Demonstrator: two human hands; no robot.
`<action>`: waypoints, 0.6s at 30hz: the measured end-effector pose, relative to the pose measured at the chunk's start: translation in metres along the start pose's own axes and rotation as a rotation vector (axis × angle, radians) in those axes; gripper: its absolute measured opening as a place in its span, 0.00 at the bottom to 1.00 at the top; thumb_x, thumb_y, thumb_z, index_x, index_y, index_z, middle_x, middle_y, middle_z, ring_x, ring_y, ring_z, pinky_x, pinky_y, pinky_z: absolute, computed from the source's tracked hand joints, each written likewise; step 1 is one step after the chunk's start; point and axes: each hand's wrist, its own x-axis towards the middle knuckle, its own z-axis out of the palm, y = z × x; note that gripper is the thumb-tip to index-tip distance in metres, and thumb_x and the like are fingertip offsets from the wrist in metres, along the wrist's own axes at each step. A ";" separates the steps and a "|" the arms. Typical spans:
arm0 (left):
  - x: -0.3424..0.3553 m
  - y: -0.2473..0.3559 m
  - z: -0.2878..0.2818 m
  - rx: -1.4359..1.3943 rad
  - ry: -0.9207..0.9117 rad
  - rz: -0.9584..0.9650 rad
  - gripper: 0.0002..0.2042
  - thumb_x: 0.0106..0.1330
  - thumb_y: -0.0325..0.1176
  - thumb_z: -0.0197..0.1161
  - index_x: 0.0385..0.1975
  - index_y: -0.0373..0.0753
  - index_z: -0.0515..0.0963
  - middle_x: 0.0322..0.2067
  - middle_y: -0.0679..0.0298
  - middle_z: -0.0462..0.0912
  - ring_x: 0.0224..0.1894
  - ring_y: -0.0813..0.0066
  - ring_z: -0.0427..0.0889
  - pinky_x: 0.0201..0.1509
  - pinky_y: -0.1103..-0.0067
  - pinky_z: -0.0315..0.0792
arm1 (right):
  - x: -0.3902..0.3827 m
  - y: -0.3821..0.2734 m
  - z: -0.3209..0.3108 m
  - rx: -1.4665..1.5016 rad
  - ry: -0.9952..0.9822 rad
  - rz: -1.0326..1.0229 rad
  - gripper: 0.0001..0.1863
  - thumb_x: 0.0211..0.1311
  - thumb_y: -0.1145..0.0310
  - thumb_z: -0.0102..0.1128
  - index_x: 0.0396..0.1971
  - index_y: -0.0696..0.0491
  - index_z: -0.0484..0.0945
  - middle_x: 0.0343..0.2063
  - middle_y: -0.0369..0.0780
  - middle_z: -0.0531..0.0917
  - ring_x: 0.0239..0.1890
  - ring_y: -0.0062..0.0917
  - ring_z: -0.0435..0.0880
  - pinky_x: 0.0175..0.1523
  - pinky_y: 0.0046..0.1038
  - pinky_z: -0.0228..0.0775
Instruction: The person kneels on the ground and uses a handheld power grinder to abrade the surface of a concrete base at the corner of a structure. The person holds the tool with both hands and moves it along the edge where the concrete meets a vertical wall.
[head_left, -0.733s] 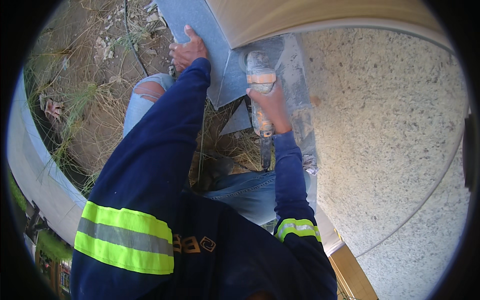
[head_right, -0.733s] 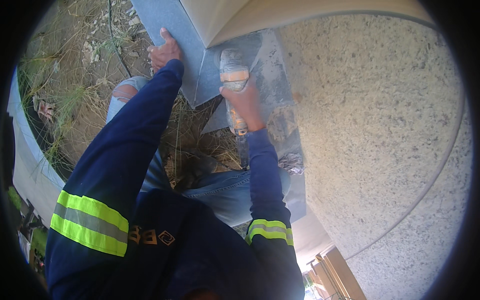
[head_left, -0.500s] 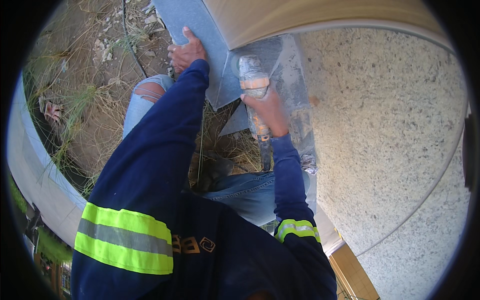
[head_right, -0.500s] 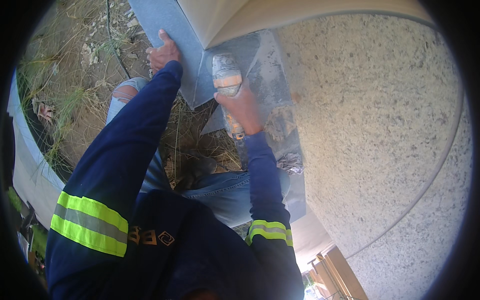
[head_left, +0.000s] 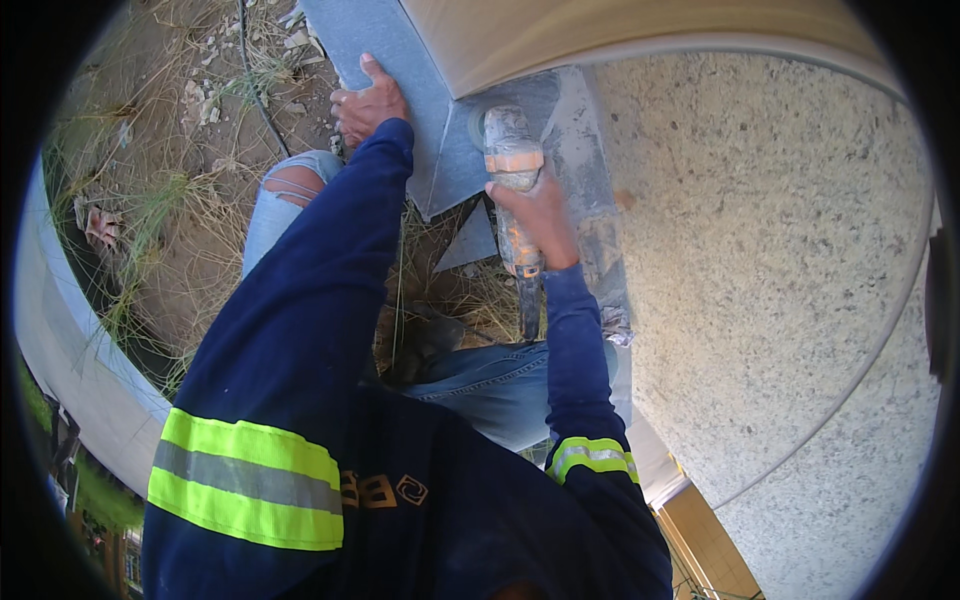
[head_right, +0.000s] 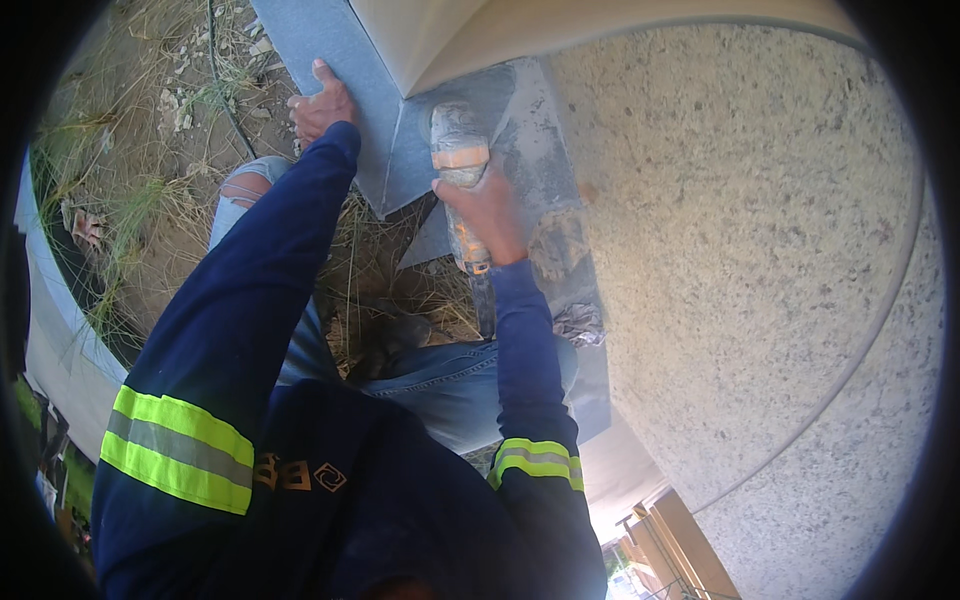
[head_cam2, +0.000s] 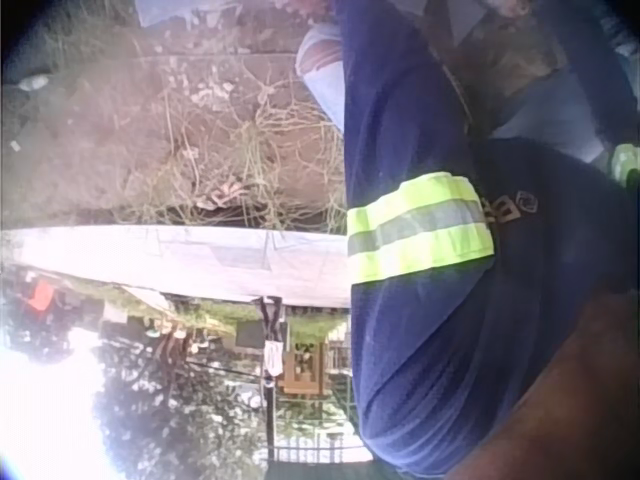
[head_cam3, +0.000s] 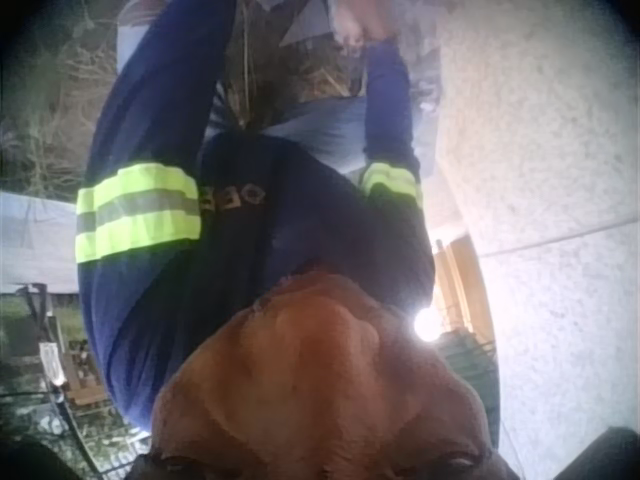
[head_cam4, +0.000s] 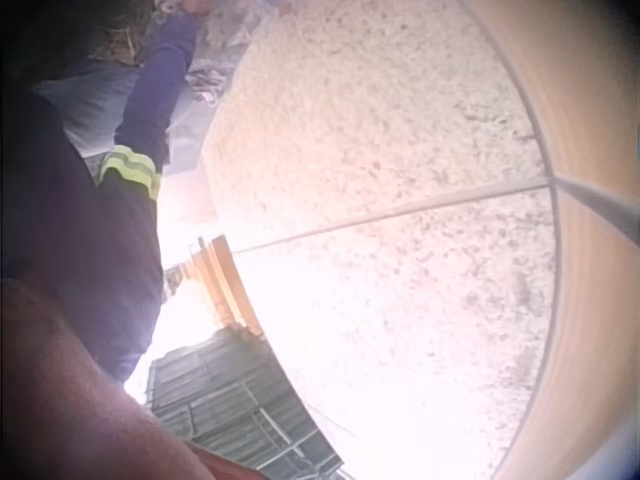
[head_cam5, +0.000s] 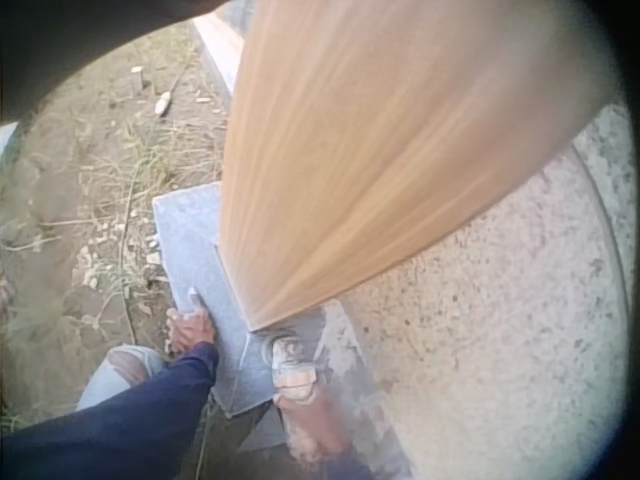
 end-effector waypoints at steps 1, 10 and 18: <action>0.001 -0.001 0.001 0.000 -0.001 0.000 0.45 0.67 0.71 0.54 0.55 0.23 0.75 0.52 0.37 0.81 0.54 0.38 0.82 0.60 0.53 0.74 | 0.000 -0.001 0.001 -0.001 -0.004 -0.014 0.40 0.51 0.58 0.78 0.60 0.63 0.71 0.48 0.51 0.85 0.49 0.39 0.87 0.55 0.37 0.77; -0.003 0.001 -0.001 -0.004 -0.029 -0.009 0.50 0.67 0.75 0.48 0.60 0.23 0.73 0.56 0.37 0.81 0.59 0.38 0.81 0.64 0.54 0.71 | 0.014 0.015 -0.015 0.112 0.092 0.086 0.36 0.52 0.63 0.81 0.59 0.61 0.74 0.48 0.45 0.86 0.49 0.29 0.86 0.55 0.30 0.78; 0.002 -0.002 0.000 -0.005 -0.033 -0.006 0.49 0.67 0.75 0.49 0.58 0.23 0.74 0.55 0.36 0.80 0.58 0.38 0.81 0.64 0.53 0.72 | 0.008 -0.002 0.002 -0.030 0.006 0.009 0.42 0.49 0.60 0.79 0.61 0.63 0.69 0.47 0.51 0.85 0.49 0.37 0.87 0.55 0.35 0.77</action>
